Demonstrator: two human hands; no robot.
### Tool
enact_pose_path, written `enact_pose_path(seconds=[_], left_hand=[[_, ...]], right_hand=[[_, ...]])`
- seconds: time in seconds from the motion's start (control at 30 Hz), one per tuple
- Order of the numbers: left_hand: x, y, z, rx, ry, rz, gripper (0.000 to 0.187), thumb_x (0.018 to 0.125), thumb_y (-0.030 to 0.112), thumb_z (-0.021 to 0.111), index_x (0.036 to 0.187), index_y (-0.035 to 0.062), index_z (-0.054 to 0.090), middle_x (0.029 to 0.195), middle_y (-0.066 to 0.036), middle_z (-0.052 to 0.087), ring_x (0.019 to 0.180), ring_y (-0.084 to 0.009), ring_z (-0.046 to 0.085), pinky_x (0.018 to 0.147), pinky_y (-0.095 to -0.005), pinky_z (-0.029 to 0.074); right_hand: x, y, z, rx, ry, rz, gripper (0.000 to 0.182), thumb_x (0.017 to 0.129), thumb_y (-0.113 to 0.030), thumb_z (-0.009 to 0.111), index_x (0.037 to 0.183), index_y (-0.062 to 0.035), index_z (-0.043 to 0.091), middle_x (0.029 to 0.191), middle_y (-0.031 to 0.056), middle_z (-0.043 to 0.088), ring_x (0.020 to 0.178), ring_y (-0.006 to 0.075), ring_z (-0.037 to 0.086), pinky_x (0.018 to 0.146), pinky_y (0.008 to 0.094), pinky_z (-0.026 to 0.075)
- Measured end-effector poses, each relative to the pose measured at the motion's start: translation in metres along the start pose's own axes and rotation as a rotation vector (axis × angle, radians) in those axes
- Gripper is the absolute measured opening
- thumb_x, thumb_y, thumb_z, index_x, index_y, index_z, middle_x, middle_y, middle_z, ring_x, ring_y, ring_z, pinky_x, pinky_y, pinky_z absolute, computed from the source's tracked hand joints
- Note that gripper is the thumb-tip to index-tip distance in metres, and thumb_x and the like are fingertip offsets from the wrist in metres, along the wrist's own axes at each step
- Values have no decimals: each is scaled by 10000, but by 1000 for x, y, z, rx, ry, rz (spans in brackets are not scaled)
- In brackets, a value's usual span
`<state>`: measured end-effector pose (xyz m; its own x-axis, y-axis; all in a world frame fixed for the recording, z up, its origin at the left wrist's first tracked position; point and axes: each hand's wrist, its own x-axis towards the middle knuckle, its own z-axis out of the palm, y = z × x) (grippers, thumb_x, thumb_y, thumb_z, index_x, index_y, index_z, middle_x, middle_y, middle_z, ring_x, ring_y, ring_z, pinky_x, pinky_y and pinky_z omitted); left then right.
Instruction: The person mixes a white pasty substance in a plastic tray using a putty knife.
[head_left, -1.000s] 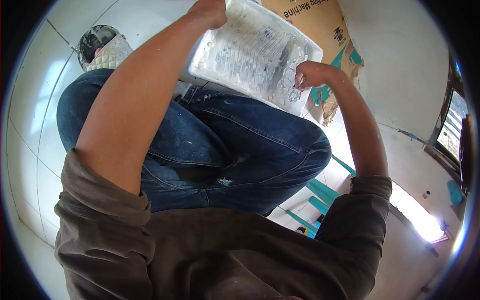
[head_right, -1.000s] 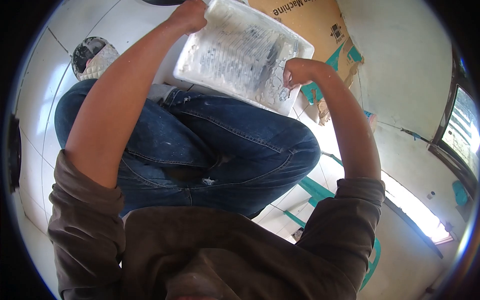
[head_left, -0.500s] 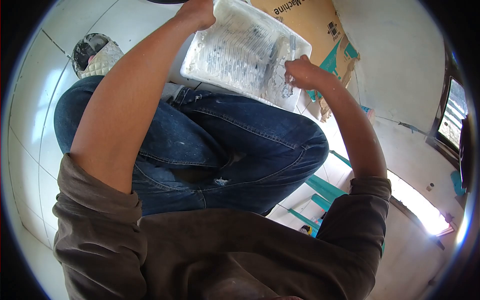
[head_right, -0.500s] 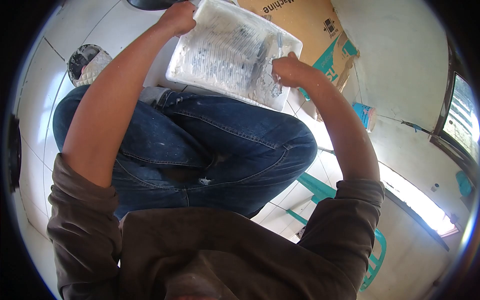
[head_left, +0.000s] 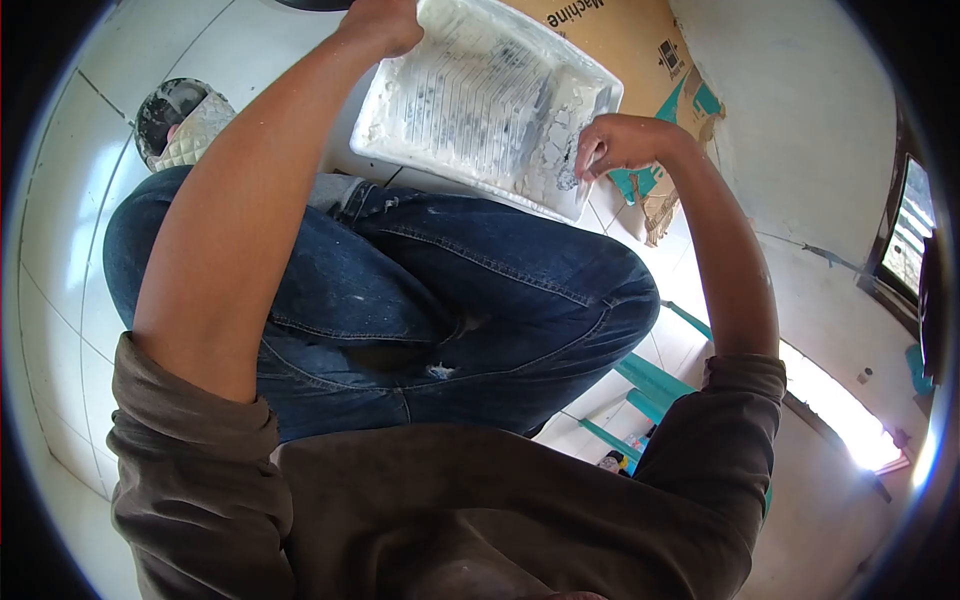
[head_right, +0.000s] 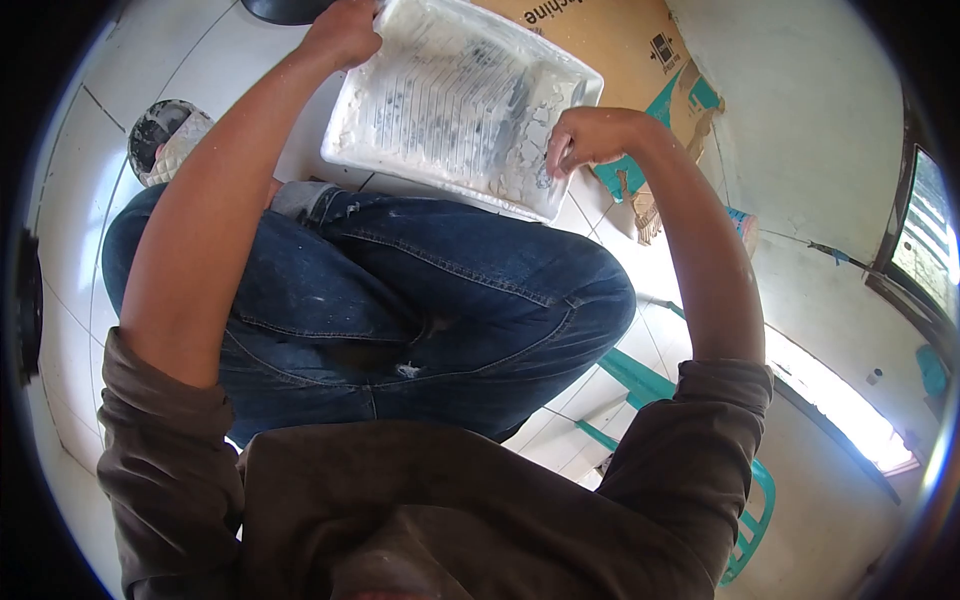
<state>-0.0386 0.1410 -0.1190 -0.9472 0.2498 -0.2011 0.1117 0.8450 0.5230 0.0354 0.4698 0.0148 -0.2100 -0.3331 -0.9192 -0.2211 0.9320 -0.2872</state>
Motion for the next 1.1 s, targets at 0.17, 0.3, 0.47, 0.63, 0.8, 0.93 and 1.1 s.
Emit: enact_pose_path(seconds=[0.17, 0.3, 0.47, 0.63, 0.8, 0.93, 1.1], left_hand=[[-6, 11, -23, -53, 76, 20, 302, 835, 53, 630, 1109, -29, 728, 1184, -266, 718, 1136, -403, 697, 968, -484, 559], [-7, 12, -35, 11, 114, -24, 288, 856, 41, 612, 1116, -15, 722, 1183, -251, 723, 1125, -400, 705, 942, -489, 568], [-13, 18, -45, 50, 52, -43, 271, 872, 32, 593, 1103, -12, 728, 1174, -253, 727, 1117, -406, 708, 924, -503, 571], [-12, 11, -34, 44, 119, 91, 252, 860, 34, 603, 1064, -33, 735, 1116, -267, 739, 1074, -417, 721, 911, -503, 574], [-12, 19, -42, 11, 57, 52, 266, 869, 43, 595, 1083, -28, 735, 1128, -266, 737, 1083, -415, 717, 913, -501, 573], [-13, 22, -42, -7, 49, 18, 273, 885, 50, 584, 1102, -6, 739, 1144, -262, 733, 1100, -412, 711, 911, -504, 571], [-9, 19, -39, 30, 44, 9, 275, 895, 34, 568, 1108, -2, 738, 1157, -266, 729, 1110, -405, 710, 920, -500, 567]], right_hand=[[-4, 13, 11, -335, 408, 110, 141, 852, -139, 751, 968, -115, 827, 1026, 98, 750, 1017, 264, 712, 957, 446, 469], [21, 6, 28, -532, 513, 80, 116, 869, -122, 709, 917, -123, 814, 1008, 121, 686, 1030, 303, 677, 1018, 505, 348], [38, -24, 38, -517, 375, 58, 121, 844, -78, 690, 877, -90, 805, 982, 152, 700, 994, 322, 686, 986, 504, 343], [37, -23, 35, -446, 169, 136, 151, 891, -129, 720, 1007, -90, 806, 1034, 140, 691, 1038, 295, 667, 1009, 469, 350], [36, -12, 27, -346, 105, 111, 157, 891, -151, 736, 1022, -110, 812, 1042, 117, 698, 1049, 275, 670, 1041, 463, 358], [36, 4, 21, -41, -47, 63, 149, 900, -176, 750, 1032, -141, 810, 1066, 64, 711, 1080, 241, 674, 1059, 451, 362], [15, -7, 32, -219, 307, 8, 144, 923, -162, 717, 1037, -156, 805, 1064, 77, 700, 1088, 250, 661, 1034, 461, 358]])
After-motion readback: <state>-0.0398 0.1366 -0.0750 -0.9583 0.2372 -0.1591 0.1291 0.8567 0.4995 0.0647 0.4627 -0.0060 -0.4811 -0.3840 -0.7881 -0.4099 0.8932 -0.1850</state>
